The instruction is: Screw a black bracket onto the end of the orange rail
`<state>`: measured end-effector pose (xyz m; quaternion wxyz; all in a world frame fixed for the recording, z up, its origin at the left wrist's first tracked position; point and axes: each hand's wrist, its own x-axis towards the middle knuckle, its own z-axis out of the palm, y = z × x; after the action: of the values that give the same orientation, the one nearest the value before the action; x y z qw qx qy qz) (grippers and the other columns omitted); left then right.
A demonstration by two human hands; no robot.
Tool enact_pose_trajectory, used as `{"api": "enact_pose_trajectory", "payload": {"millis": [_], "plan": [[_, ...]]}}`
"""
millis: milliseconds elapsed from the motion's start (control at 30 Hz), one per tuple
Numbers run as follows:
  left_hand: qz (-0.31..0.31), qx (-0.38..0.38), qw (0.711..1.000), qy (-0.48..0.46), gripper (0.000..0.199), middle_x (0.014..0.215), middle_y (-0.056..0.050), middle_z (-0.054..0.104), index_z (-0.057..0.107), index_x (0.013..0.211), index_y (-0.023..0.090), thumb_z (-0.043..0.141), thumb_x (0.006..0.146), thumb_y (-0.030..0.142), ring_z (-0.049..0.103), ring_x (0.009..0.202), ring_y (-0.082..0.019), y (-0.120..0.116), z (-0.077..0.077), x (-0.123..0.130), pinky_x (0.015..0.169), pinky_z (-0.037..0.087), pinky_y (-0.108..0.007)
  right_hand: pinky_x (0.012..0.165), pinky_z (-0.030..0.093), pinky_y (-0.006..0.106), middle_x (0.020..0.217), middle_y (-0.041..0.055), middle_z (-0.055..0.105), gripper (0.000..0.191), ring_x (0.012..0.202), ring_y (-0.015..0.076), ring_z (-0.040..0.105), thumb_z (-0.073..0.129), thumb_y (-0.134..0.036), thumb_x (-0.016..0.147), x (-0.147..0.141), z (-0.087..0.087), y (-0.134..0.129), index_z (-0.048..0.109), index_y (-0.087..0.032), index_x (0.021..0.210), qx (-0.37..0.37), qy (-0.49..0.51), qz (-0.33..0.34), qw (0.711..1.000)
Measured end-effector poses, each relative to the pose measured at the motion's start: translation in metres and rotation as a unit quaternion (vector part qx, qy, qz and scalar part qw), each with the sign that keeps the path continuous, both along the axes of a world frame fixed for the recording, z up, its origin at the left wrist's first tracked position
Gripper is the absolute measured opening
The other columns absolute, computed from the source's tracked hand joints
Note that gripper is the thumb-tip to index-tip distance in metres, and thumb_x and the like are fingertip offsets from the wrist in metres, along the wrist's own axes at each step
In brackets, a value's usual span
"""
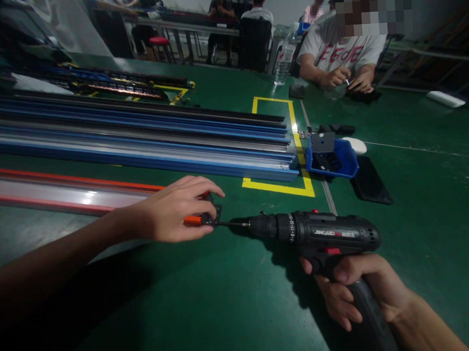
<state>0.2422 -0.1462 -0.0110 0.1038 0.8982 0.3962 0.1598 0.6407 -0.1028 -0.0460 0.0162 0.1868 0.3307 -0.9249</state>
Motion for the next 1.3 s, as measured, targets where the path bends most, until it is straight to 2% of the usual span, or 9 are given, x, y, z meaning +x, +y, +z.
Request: {"api": "enact_pose_trajectory", "payload": {"millis": [67,133,567,767,967,1033,1200,1300], "plan": [[0.004,0.004,1.0,-0.003,0.015,0.132,-0.01,0.058,0.073,0.093,0.021,0.065,0.089,0.034,0.053,0.123,-0.028,0.0,-0.001,0.0,0.104,0.039,-0.044,0.049,0.045,0.021,0.055,-0.0066,0.035,0.039,0.04,0.0084,0.03,0.059,-0.033,0.077,0.001,-0.002,-0.005,0.067,-0.019,0.112,-0.02,0.006,-0.075,0.997],[0.004,0.009,1.0,-0.007,0.015,0.131,-0.01,0.059,0.074,0.092,0.022,0.066,0.089,0.033,0.054,0.122,-0.027,0.001,-0.003,-0.001,0.104,0.038,-0.044,0.048,0.046,0.021,0.054,-0.0062,0.037,0.039,0.04,0.0084,0.031,0.06,-0.029,0.075,0.001,-0.003,-0.009,0.07,-0.017,0.111,-0.039,0.013,-0.109,0.993],[-0.022,0.033,0.999,0.002,0.017,0.121,-0.01,0.065,0.073,0.09,0.019,0.06,0.093,0.03,0.058,0.114,-0.024,0.002,-0.006,0.001,0.101,0.041,-0.04,0.049,0.05,0.022,0.054,-0.0058,0.043,0.036,0.038,0.0075,0.034,0.062,-0.027,0.077,0.003,-0.002,-0.008,0.073,-0.017,0.11,-0.04,-0.006,-0.113,0.993],[-0.029,0.034,0.999,0.01,0.017,0.117,-0.01,0.066,0.071,0.092,0.018,0.059,0.094,0.029,0.058,0.115,-0.025,0.001,-0.008,0.001,0.099,0.044,-0.04,0.05,0.052,0.023,0.053,-0.0054,0.043,0.036,0.039,0.0078,0.035,0.06,-0.025,0.077,-0.001,0.007,-0.009,0.074,-0.015,0.108,-0.041,-0.018,-0.117,0.992],[-0.034,0.003,0.999,-0.04,0.014,0.118,-0.014,0.064,0.072,0.095,0.017,0.066,0.09,0.029,0.058,0.114,-0.026,0.002,-0.008,0.0,0.099,0.048,-0.04,0.05,0.053,0.022,0.052,-0.0057,0.043,0.035,0.039,0.0077,0.034,0.06,-0.026,0.076,-0.002,0.012,-0.009,0.075,-0.016,0.105,-0.045,-0.046,-0.121,0.991],[-0.035,-0.009,0.998,-0.048,0.019,0.121,-0.016,0.063,0.071,0.1,0.016,0.068,0.088,0.031,0.057,0.116,-0.027,0.003,-0.008,-0.001,0.101,0.048,-0.041,0.05,0.052,0.022,0.053,-0.0058,0.043,0.035,0.039,0.0075,0.033,0.06,-0.026,0.076,-0.001,0.009,-0.009,0.075,-0.016,0.106,-0.039,-0.036,-0.123,0.991],[-0.026,-0.027,0.999,-0.027,0.047,0.134,-0.019,0.056,0.064,0.123,0.014,0.073,0.084,0.039,0.052,0.125,-0.031,0.003,-0.006,-0.004,0.106,0.046,-0.047,0.047,0.051,0.022,0.051,-0.0067,0.042,0.037,0.036,0.0069,0.034,0.063,-0.026,0.074,0.001,0.0,-0.008,0.073,-0.015,0.107,-0.043,-0.004,-0.12,0.992],[-0.011,-0.04,0.999,-0.014,0.048,0.135,-0.018,0.056,0.062,0.125,0.015,0.074,0.083,0.037,0.054,0.124,-0.031,0.004,-0.008,-0.005,0.106,0.046,-0.048,0.047,0.053,0.024,0.052,-0.0064,0.043,0.037,0.036,0.0075,0.037,0.062,-0.025,0.074,0.002,0.0,-0.008,0.073,-0.015,0.108,-0.043,-0.01,-0.128,0.991]]}}
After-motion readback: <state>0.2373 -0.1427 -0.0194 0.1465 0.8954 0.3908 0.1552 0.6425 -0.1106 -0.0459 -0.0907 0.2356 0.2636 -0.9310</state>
